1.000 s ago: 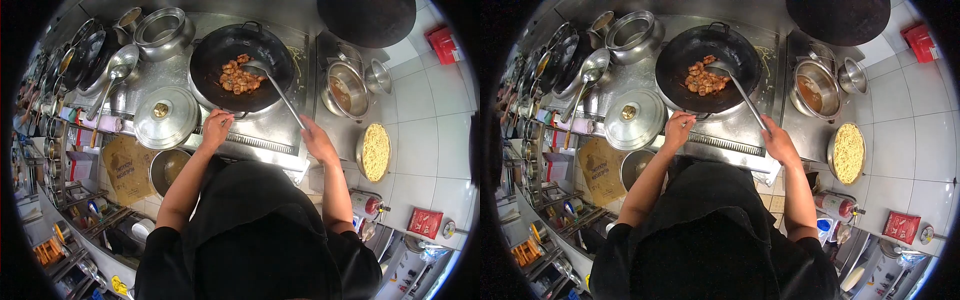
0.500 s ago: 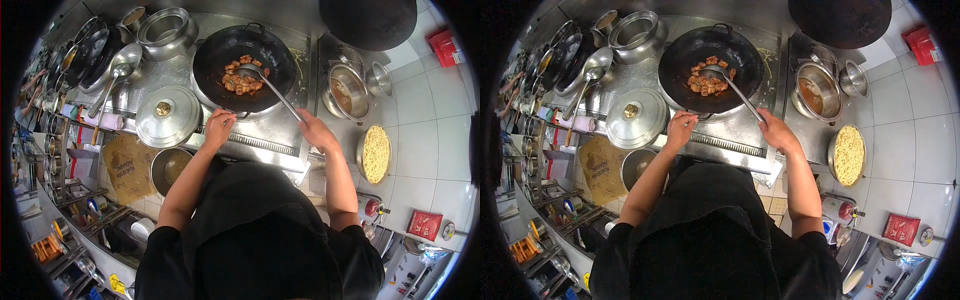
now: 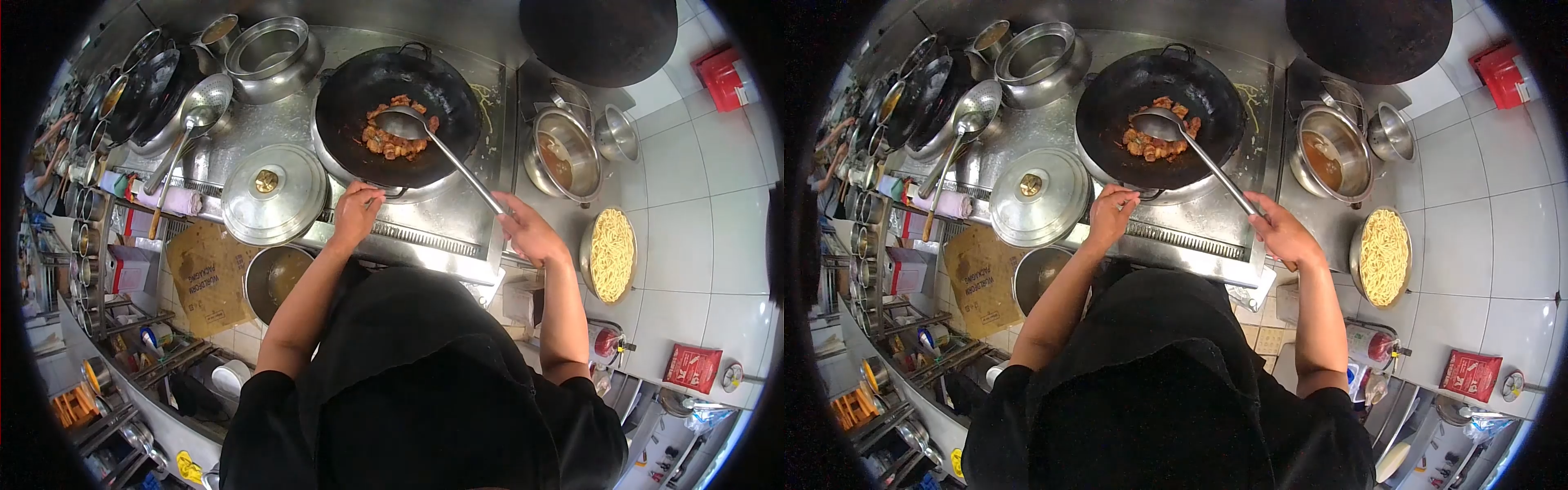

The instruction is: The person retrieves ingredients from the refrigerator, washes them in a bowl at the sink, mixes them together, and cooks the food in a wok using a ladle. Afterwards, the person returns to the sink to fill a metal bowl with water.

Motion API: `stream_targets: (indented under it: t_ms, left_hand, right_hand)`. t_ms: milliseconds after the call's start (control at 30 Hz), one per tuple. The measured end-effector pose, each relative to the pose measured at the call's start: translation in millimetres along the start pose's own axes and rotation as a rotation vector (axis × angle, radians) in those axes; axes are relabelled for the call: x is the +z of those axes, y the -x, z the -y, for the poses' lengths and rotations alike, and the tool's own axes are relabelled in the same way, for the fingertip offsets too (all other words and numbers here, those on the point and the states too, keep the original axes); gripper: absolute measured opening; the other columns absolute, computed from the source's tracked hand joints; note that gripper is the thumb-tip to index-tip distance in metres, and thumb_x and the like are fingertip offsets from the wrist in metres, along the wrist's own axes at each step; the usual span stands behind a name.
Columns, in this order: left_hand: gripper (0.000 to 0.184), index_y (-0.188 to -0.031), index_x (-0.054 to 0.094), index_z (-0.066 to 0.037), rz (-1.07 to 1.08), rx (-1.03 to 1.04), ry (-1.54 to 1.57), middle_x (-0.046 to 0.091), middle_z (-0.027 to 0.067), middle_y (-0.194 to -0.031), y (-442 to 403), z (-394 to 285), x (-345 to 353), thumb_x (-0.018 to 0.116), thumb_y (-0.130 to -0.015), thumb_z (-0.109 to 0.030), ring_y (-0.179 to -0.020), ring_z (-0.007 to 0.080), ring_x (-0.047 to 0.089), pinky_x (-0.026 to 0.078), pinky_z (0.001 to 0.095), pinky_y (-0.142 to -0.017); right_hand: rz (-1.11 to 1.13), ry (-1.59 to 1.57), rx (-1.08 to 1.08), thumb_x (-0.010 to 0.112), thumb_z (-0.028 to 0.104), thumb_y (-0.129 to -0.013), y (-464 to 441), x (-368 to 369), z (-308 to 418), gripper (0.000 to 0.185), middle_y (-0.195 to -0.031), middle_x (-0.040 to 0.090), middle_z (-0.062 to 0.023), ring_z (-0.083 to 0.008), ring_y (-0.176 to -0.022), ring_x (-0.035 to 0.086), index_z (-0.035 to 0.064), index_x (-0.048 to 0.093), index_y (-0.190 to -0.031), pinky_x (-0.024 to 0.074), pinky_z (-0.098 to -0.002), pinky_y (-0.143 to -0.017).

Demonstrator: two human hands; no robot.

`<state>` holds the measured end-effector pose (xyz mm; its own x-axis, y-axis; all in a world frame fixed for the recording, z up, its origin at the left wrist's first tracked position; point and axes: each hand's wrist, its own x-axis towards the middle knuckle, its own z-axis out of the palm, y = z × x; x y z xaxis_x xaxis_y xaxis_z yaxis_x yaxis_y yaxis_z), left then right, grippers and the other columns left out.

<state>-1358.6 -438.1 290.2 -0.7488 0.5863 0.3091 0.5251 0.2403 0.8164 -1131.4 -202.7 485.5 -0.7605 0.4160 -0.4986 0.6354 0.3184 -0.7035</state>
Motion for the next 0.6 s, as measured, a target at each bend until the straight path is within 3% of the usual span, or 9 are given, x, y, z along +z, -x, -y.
stream_targets:
  t_ms: [167, 233, 267, 333, 367, 433, 567, 600]
  left_hand:
    - [0.017, -0.100, 0.076, -0.007, -0.004, 0.000, 0.014, 0.067, 0.0076, -0.097, 1.0, -3.6, -0.6, 0.075, -0.084, -0.012, -0.081, 0.0210, 0.065, 0.053, 0.0319, -0.075]
    - [0.018, -0.101, 0.076, -0.007, -0.009, 0.005, 0.011, 0.066, 0.0076, -0.097, 0.6, -1.7, 0.9, 0.075, -0.084, -0.012, -0.081, 0.0210, 0.065, 0.053, 0.0319, -0.075]
    - [0.018, -0.101, 0.076, -0.007, -0.006, 0.008, 0.010, 0.066, 0.0076, -0.097, 0.1, -2.2, 0.3, 0.075, -0.084, -0.012, -0.081, 0.0210, 0.065, 0.053, 0.0319, -0.075]
    - [0.018, -0.101, 0.076, -0.007, 0.007, -0.011, 0.020, 0.066, 0.0079, -0.097, -0.6, -3.1, -1.0, 0.075, -0.085, -0.013, -0.081, 0.0210, 0.065, 0.053, 0.0317, -0.075]
    - [0.018, -0.101, 0.076, -0.007, 0.009, -0.009, 0.020, 0.066, 0.0079, -0.097, -0.8, -3.0, -0.7, 0.075, -0.085, -0.013, -0.081, 0.0210, 0.065, 0.053, 0.0317, -0.075]
    - [0.018, -0.101, 0.076, -0.007, 0.011, -0.015, 0.009, 0.066, 0.0079, -0.097, -0.7, -2.3, -0.7, 0.075, -0.085, -0.014, -0.080, 0.0210, 0.065, 0.053, 0.0319, -0.074]
    - [0.016, -0.099, 0.077, -0.007, 0.019, -0.032, 0.004, 0.067, 0.0076, -0.098, -0.4, -5.3, -4.1, 0.075, -0.084, -0.014, -0.080, 0.0211, 0.065, 0.053, 0.0325, -0.074]
    - [0.017, -0.100, 0.076, -0.007, 0.018, -0.050, 0.009, 0.067, 0.0092, -0.099, -1.1, -7.0, -7.4, 0.075, -0.083, -0.011, -0.085, 0.0241, 0.066, 0.053, 0.0345, -0.076]
  right_hand:
    - [-0.102, 0.038, -0.060, 0.054, 0.019, -0.101, 10.8, 6.8, -2.5, 0.045, -0.075, 0.050, -0.0011, -0.0101, -0.064, 0.046, 0.0143, 0.046, -0.145, 0.0468, -0.0300, -0.060]
    - [-0.139, 0.082, -0.027, 0.054, 0.019, -0.101, 6.9, 9.2, -5.6, 0.045, -0.084, 0.061, -0.0080, -0.0190, -0.075, 0.058, 0.0130, 0.046, -0.144, 0.0502, -0.0351, -0.076]
    - [-0.141, 0.079, -0.026, 0.054, 0.019, -0.101, 2.2, 11.5, -11.0, 0.045, -0.084, 0.061, -0.0080, -0.0190, -0.075, 0.058, 0.0130, 0.046, -0.144, 0.0502, -0.0351, -0.076]
    - [-0.202, 0.162, -0.113, 0.055, 0.019, -0.100, -7.3, 16.9, -22.7, 0.046, -0.100, 0.067, -0.0179, -0.0316, -0.093, 0.066, 0.0132, 0.045, -0.144, 0.0493, -0.0399, -0.086]
    - [-0.203, 0.160, -0.112, 0.055, 0.019, -0.100, -6.8, 19.0, -20.4, 0.046, -0.100, 0.067, -0.0179, -0.0316, -0.093, 0.066, 0.0132, 0.045, -0.144, 0.0493, -0.0399, -0.086]
    - [-0.168, 0.137, -0.007, 0.055, 0.019, -0.099, -6.8, 25.4, -12.8, 0.046, -0.115, 0.066, -0.0245, -0.0402, -0.109, 0.063, 0.0145, 0.046, -0.144, 0.0468, -0.0425, -0.094]
    - [-0.180, 0.112, -0.034, 0.055, 0.019, -0.099, 0.7, 34.2, -18.6, 0.046, -0.103, 0.067, -0.0203, -0.0331, -0.098, 0.065, 0.0159, 0.046, -0.144, 0.0482, -0.0393, -0.089]
    - [-0.197, 0.077, -0.071, 0.054, 0.017, -0.099, 3.6, 34.7, -21.8, 0.048, -0.088, 0.059, -0.0103, -0.0210, -0.079, 0.054, 0.0164, 0.045, -0.146, 0.0439, -0.0326, -0.072]
